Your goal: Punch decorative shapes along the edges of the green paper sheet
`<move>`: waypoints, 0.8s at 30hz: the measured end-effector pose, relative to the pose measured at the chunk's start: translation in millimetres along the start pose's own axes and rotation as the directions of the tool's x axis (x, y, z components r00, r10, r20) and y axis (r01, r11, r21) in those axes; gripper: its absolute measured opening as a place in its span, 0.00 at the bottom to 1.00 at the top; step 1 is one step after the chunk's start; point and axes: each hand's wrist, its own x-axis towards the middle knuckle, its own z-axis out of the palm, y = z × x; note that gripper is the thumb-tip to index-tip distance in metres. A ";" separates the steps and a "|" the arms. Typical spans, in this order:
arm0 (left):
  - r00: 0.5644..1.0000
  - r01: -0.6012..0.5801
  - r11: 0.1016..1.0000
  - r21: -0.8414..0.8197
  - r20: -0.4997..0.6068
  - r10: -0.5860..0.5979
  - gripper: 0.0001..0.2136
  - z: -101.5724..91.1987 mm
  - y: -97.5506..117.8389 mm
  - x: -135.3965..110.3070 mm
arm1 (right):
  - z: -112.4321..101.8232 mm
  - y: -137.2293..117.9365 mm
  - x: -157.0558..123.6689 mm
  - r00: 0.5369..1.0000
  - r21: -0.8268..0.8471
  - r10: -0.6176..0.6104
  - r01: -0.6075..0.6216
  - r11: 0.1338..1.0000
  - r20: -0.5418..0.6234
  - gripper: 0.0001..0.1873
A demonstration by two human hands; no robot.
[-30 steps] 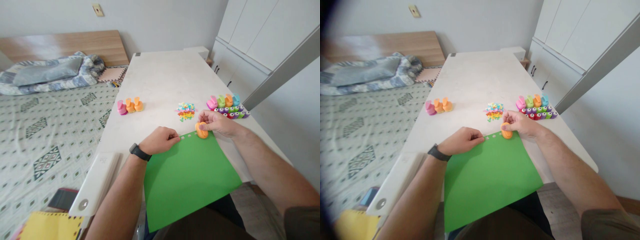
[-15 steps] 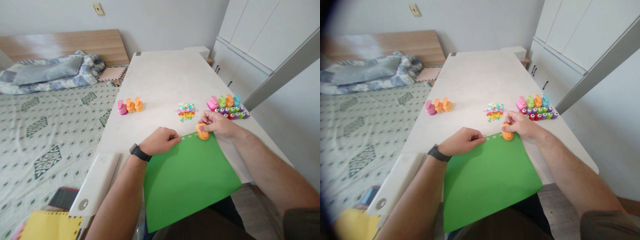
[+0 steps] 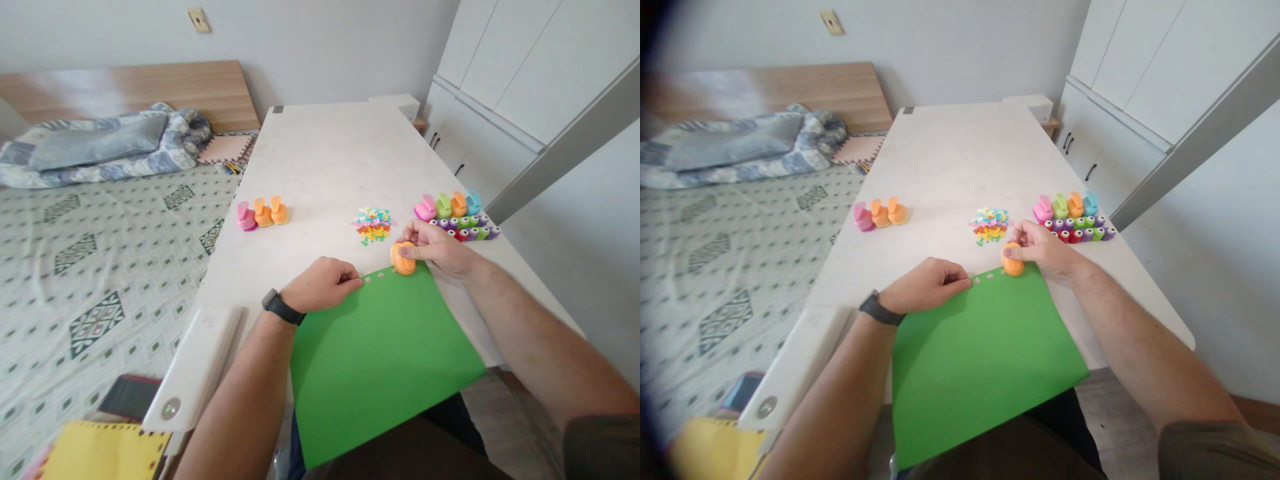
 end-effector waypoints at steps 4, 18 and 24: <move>1.000 -0.002 1.000 -0.007 -0.001 0.002 0.16 0.4 -1.1 -0.3 | -3.1 -0.2 5.6 0.986 0.038 -0.042 0.049 0.998 -0.160 0.24; 1.000 0.001 1.000 0.000 -0.004 -0.001 0.15 0.0 -0.9 -1.3 | -3.2 3.8 11.8 0.936 0.149 -0.144 0.201 0.968 -0.322 0.19; 1.000 -0.008 1.000 0.011 -0.012 0.009 0.14 0.2 0.7 -1.2 | -3.3 7.3 14.3 0.929 0.132 -0.177 0.229 0.964 -0.325 0.17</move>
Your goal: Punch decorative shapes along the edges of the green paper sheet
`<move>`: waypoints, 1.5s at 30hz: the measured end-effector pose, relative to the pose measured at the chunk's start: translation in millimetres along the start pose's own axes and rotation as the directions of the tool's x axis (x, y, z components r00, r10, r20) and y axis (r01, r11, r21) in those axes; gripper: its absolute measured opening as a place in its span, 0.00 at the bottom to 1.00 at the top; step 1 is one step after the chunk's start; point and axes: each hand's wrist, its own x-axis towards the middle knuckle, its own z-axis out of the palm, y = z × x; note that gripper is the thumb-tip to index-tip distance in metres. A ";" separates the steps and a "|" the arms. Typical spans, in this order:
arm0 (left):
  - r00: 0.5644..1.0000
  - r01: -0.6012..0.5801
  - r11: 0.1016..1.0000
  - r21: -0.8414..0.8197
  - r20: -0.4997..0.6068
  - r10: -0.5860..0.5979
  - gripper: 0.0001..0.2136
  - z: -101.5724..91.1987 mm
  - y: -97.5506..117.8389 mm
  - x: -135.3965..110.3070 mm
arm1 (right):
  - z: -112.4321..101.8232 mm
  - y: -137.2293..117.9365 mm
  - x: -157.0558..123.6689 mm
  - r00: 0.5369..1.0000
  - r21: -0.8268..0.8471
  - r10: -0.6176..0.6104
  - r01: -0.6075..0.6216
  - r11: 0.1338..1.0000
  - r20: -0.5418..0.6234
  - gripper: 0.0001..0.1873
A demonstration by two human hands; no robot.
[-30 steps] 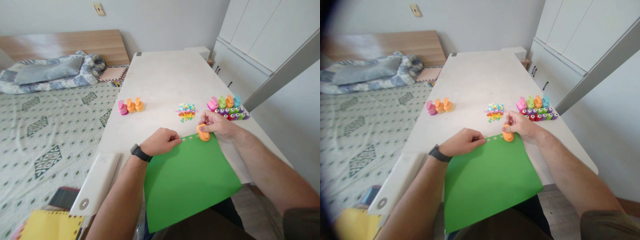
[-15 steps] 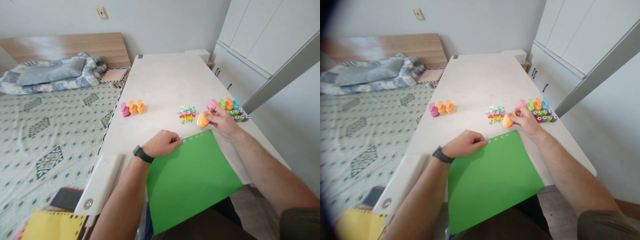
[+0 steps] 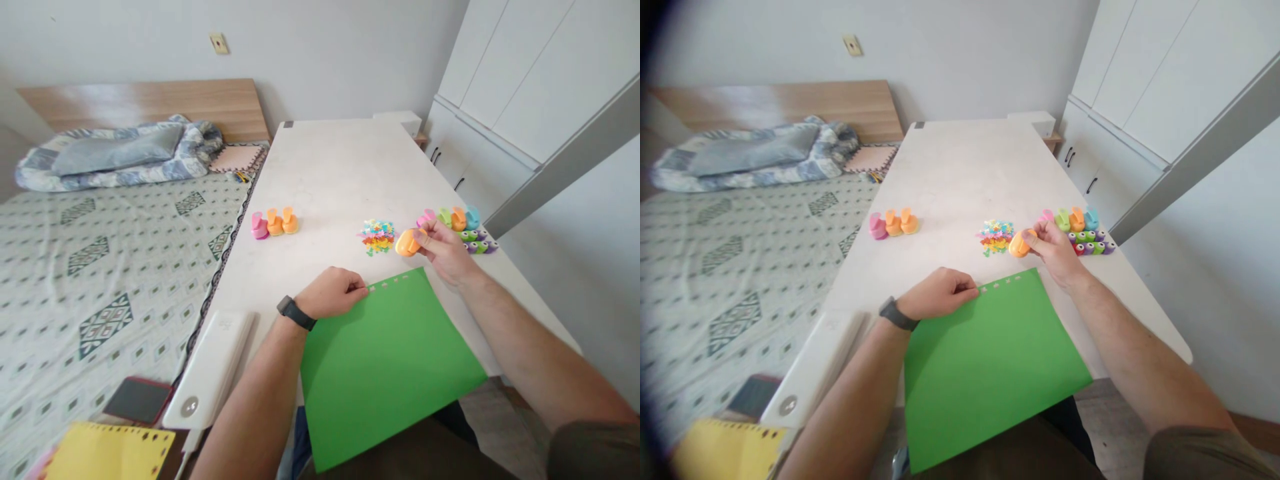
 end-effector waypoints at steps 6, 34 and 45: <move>1.000 -0.012 0.999 0.044 -0.018 0.012 0.14 1.5 0.0 0.1 | 5.0 -2.9 0.6 0.991 -0.110 -0.120 0.125 0.986 0.055 0.17; 0.988 -0.125 0.992 -0.024 0.089 0.126 0.09 2.7 5.0 -4.7 | 22.8 5.1 13.8 0.960 -0.289 -0.282 0.270 0.918 0.002 0.23; 0.993 -0.101 0.995 0.017 0.069 0.099 0.09 4.4 4.3 -4.8 | 121.0 -5.4 70.9 0.973 -0.454 0.031 0.078 0.887 0.228 0.22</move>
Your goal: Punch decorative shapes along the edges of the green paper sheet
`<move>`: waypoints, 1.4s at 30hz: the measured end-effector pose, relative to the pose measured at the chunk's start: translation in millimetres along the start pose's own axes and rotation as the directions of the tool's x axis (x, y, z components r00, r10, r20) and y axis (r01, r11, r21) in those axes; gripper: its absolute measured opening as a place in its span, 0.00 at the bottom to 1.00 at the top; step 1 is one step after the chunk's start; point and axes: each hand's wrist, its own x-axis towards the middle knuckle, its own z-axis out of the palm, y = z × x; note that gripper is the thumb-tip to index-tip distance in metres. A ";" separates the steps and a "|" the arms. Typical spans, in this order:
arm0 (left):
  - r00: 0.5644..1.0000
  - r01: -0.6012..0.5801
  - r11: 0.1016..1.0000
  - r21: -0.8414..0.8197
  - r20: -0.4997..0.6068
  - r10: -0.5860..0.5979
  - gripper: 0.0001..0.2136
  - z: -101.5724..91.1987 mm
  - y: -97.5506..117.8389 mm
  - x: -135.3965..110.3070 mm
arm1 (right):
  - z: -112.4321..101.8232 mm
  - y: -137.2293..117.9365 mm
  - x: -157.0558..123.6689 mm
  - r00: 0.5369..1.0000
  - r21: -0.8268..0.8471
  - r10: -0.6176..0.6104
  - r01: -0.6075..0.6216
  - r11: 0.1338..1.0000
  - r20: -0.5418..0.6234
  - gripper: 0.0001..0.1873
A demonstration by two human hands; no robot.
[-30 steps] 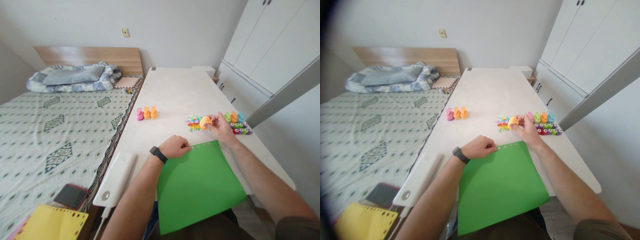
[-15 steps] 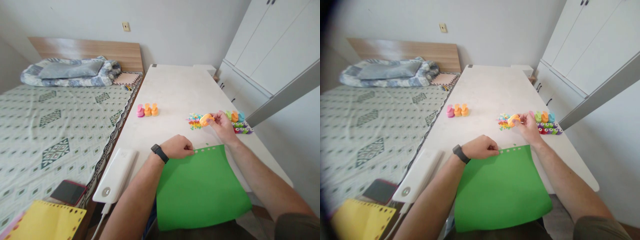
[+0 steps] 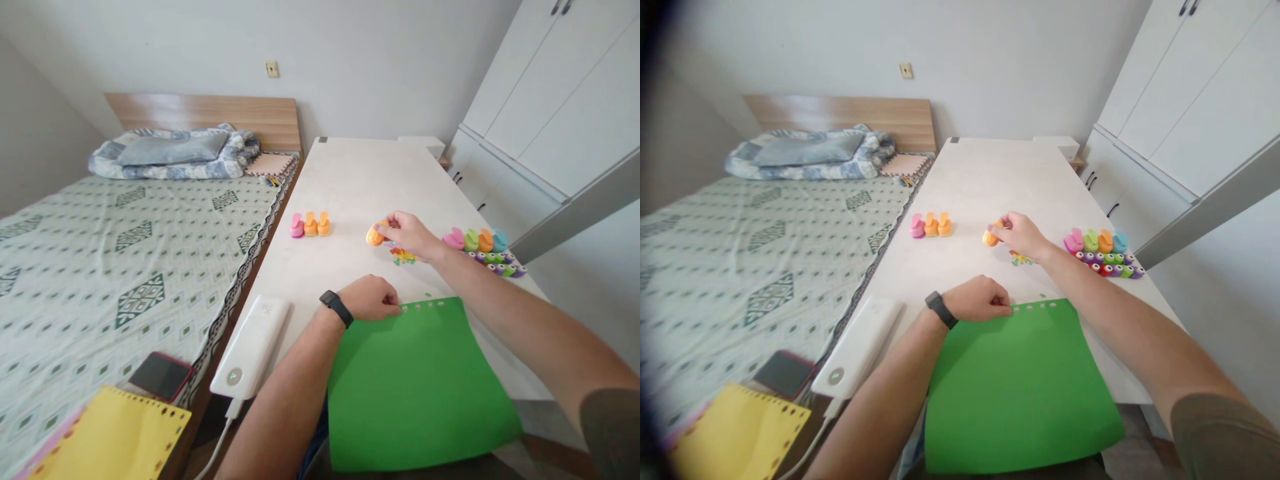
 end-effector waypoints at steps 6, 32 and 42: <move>1.000 0.009 1.000 0.019 0.004 -0.009 0.10 1.9 -3.1 0.4 | 57.5 0.3 63.6 0.998 -0.262 0.068 -0.060 0.963 0.019 0.17; 1.000 0.006 1.000 0.011 -0.020 -0.006 0.10 3.8 -5.9 1.2 | -41.3 -7.0 -10.0 0.998 -0.102 0.009 -0.003 0.995 0.062 0.19; 1.000 0.022 1.000 0.010 0.008 -0.022 0.10 0.3 0.7 1.4 | -92.8 35.5 -109.3 0.920 -0.155 0.288 -0.254 0.955 0.265 0.26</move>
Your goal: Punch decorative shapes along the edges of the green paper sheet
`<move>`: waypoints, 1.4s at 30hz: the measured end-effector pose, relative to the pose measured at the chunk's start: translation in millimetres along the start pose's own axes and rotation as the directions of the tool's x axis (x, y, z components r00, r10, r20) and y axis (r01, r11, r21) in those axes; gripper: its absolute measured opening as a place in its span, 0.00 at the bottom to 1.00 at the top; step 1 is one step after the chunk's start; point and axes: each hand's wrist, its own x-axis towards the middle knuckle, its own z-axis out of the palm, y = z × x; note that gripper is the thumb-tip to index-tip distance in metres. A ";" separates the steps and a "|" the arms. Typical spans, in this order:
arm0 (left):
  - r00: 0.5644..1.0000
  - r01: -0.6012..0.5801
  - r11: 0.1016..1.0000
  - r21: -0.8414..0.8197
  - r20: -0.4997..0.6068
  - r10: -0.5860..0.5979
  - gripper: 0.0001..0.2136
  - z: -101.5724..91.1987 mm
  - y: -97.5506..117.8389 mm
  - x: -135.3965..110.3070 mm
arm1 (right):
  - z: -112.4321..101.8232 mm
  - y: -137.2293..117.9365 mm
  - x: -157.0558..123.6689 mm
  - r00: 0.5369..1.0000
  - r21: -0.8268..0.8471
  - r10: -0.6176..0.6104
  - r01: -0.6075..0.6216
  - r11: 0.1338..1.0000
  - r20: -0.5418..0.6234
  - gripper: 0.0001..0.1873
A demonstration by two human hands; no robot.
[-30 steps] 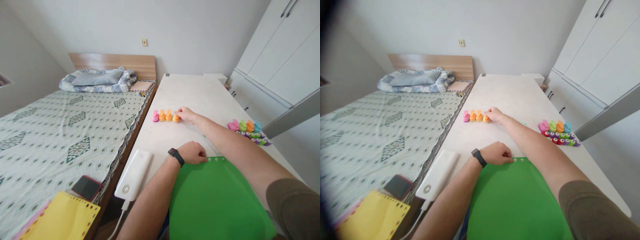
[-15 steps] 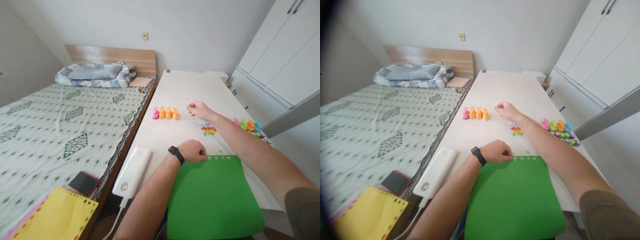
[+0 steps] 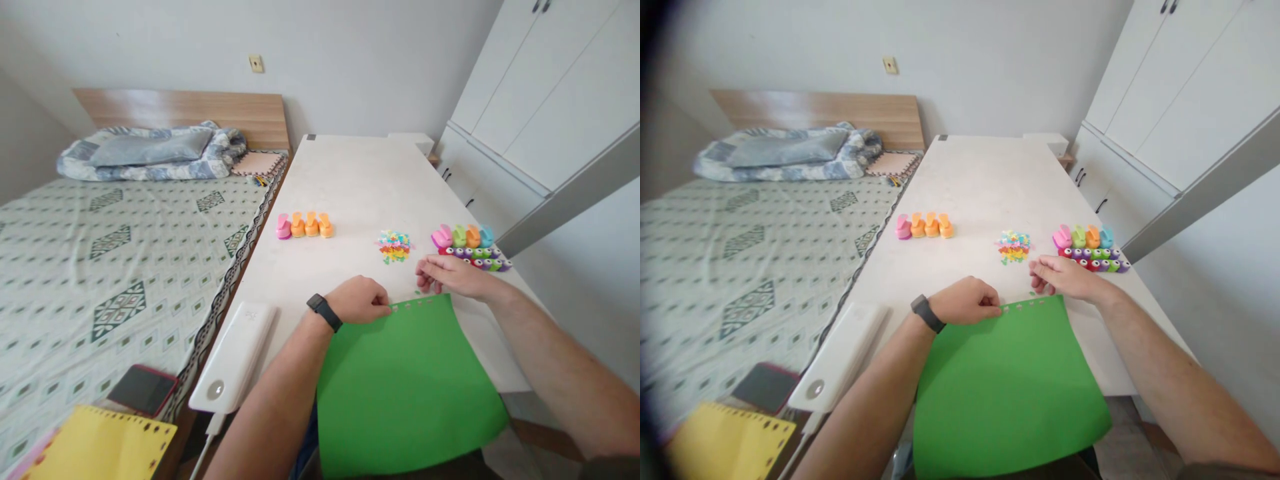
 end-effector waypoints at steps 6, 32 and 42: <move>1.000 0.018 1.000 -0.002 0.007 -0.018 0.11 -0.1 0.2 -0.8 | 7.0 0.9 6.7 0.997 0.057 -0.054 0.057 0.997 -0.051 0.25; 1.000 0.022 1.000 -0.011 -0.016 -0.023 0.13 -0.7 -0.6 1.1 | 18.3 24.0 17.9 0.709 -0.107 -0.286 0.287 0.952 -0.644 0.20; 0.996 0.079 0.989 -0.124 -0.041 -0.084 0.11 3.8 -3.1 1.6 | 19.1 25.4 19.0 0.653 -0.138 -0.311 0.303 0.943 -0.691 0.18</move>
